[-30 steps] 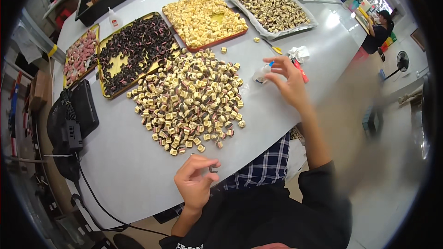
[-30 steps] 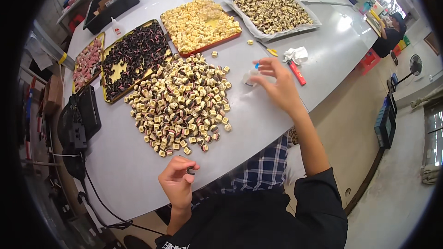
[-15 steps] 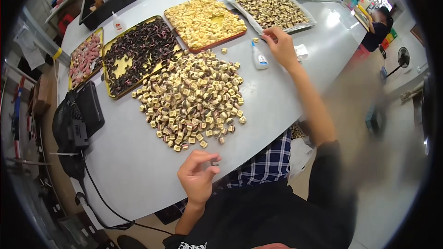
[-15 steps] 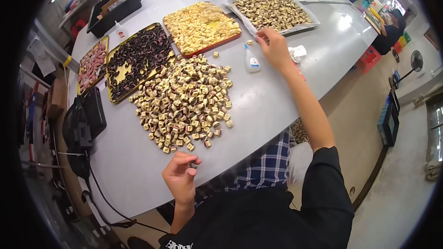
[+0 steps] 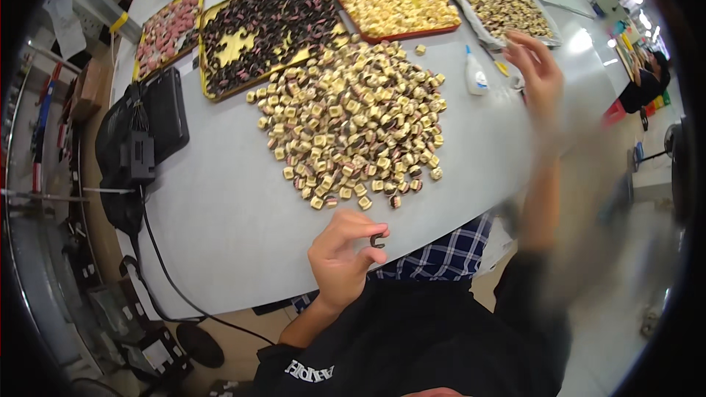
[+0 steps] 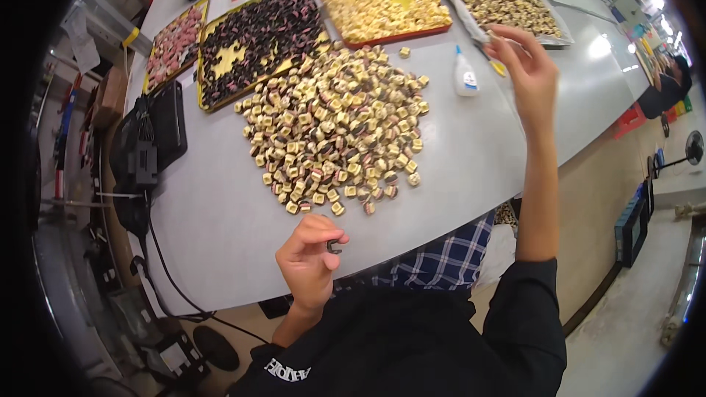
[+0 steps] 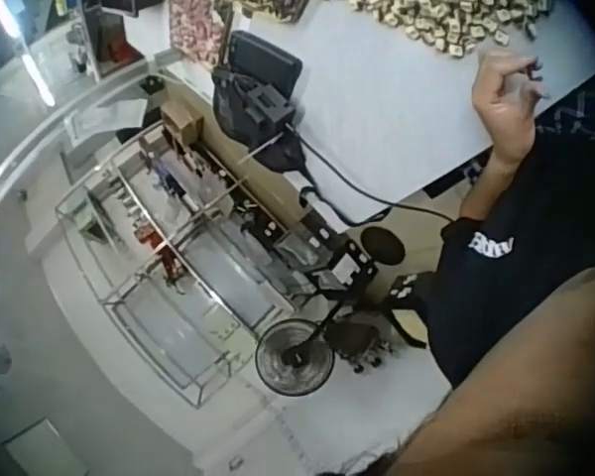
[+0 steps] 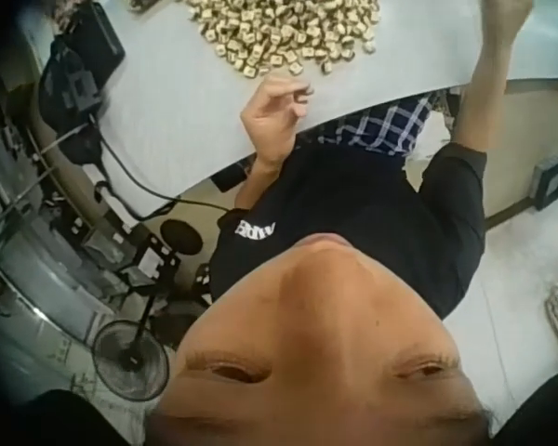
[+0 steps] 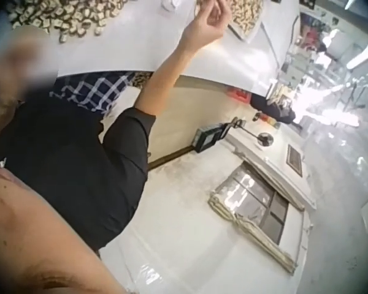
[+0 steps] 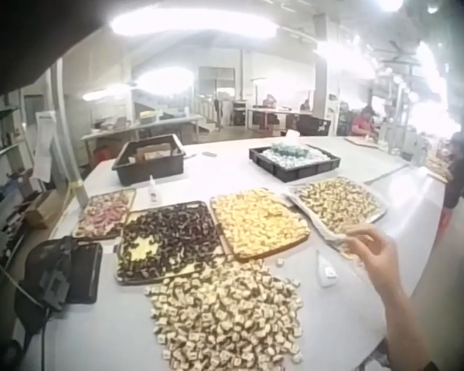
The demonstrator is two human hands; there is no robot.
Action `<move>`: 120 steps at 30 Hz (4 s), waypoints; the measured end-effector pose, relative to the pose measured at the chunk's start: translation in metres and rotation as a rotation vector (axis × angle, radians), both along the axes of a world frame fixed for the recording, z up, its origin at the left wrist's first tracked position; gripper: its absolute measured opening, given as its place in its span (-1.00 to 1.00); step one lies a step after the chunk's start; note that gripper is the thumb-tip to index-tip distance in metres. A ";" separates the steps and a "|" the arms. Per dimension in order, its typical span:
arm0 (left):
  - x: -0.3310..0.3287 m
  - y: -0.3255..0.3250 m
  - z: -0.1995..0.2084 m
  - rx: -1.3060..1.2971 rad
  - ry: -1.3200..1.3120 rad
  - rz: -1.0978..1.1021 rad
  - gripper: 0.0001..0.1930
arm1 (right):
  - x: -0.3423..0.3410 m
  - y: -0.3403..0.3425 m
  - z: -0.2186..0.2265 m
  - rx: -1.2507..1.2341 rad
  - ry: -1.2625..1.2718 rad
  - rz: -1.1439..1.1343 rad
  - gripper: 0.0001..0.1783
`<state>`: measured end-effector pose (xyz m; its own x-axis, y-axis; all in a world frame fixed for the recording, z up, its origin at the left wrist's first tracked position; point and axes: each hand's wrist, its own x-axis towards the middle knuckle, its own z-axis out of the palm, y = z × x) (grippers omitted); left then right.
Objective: Assembling small plastic toy parts by applying glue from a needle-tipped bottle and joining the components.
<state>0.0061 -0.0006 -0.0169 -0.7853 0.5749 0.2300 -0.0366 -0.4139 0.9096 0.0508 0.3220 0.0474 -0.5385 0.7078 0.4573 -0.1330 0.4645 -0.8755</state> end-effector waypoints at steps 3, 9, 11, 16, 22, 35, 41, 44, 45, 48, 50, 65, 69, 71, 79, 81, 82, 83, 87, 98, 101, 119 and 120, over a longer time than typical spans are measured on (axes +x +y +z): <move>-0.002 0.003 -0.001 -0.016 0.023 0.031 -0.64 | 0.030 -0.060 -0.013 -0.171 0.070 0.148 -0.82; -0.006 0.004 -0.002 -0.042 0.136 0.066 -0.64 | 0.042 -0.173 -0.020 -0.804 -0.191 0.511 -0.76; -0.006 0.005 -0.002 -0.076 0.180 0.090 -0.64 | 0.040 -0.183 -0.021 -0.975 -0.196 0.543 -0.71; -0.004 0.001 -0.003 -0.135 0.295 0.136 -0.61 | 0.042 -0.189 -0.031 -1.103 -0.174 0.686 -0.64; -0.005 -0.001 -0.004 -0.174 0.434 0.154 -0.59 | 0.043 -0.192 -0.031 -1.183 -0.153 0.729 -0.64; 0.004 0.006 0.000 -0.167 0.334 0.406 -0.58 | 0.041 -0.186 -0.043 -1.039 0.019 0.741 -0.60; 0.005 0.000 -0.002 -0.240 0.430 0.355 -0.66 | 0.041 -0.179 -0.057 -1.022 0.158 0.851 -0.71; 0.007 0.004 0.002 -0.300 0.538 0.328 -0.70 | 0.040 -0.184 -0.051 -0.748 -0.056 0.687 -0.48; 0.007 0.006 0.004 -0.328 0.589 0.315 -0.70 | 0.041 -0.183 -0.048 -0.748 -0.056 0.690 -0.48; 0.004 0.007 0.000 -0.340 0.677 0.305 -0.68 | 0.043 -0.181 -0.041 -0.670 -0.193 0.755 -0.46; 0.003 0.005 -0.002 -0.346 0.720 0.300 -0.65 | 0.044 -0.182 -0.042 -0.662 -0.191 0.771 -0.56; -0.016 0.007 0.025 -0.949 0.923 0.442 -0.69 | 0.006 -0.027 -0.054 0.463 -0.387 -0.413 -0.60; -0.009 0.012 0.019 -0.976 0.934 0.410 -0.68 | 0.003 0.023 -0.057 0.554 -0.780 -0.420 -0.48; -0.006 0.014 0.021 -0.965 0.933 0.401 -0.69 | 0.002 0.023 -0.051 0.494 -0.886 -0.302 -0.45; -0.008 0.013 0.020 -0.920 0.919 0.373 -0.72 | 0.030 0.022 -0.059 0.100 -0.423 -0.186 -0.54; -0.008 0.012 0.022 -0.920 0.903 0.400 -0.75 | 0.044 0.015 -0.054 0.126 -0.381 -0.251 -0.56; -0.008 0.013 0.022 -0.897 0.897 0.402 -0.75 | 0.050 0.009 -0.051 0.128 -0.330 -0.293 -0.58; -0.008 0.012 0.022 -0.883 0.878 0.412 -0.75 | 0.052 0.003 -0.050 0.126 -0.275 -0.319 -0.60; -0.007 0.009 0.026 -0.850 0.848 0.458 -0.78 | 0.072 -0.008 -0.054 0.196 -0.407 -0.296 -0.61; -0.019 -0.011 0.039 -0.729 0.780 0.538 -0.82 | 0.077 -0.007 -0.056 0.126 0.028 -0.331 -0.63; -0.026 -0.019 0.033 -0.663 0.708 0.638 -0.84 | 0.087 -0.002 -0.050 -0.052 0.317 -0.473 -0.72; -0.036 -0.020 0.020 -0.433 0.554 0.552 -0.83 | 0.101 0.065 -0.120 -0.359 0.605 -0.315 -0.81; -0.039 -0.019 0.020 -0.424 0.523 0.494 -0.81 | 0.096 0.058 -0.117 -0.368 0.607 -0.281 -0.81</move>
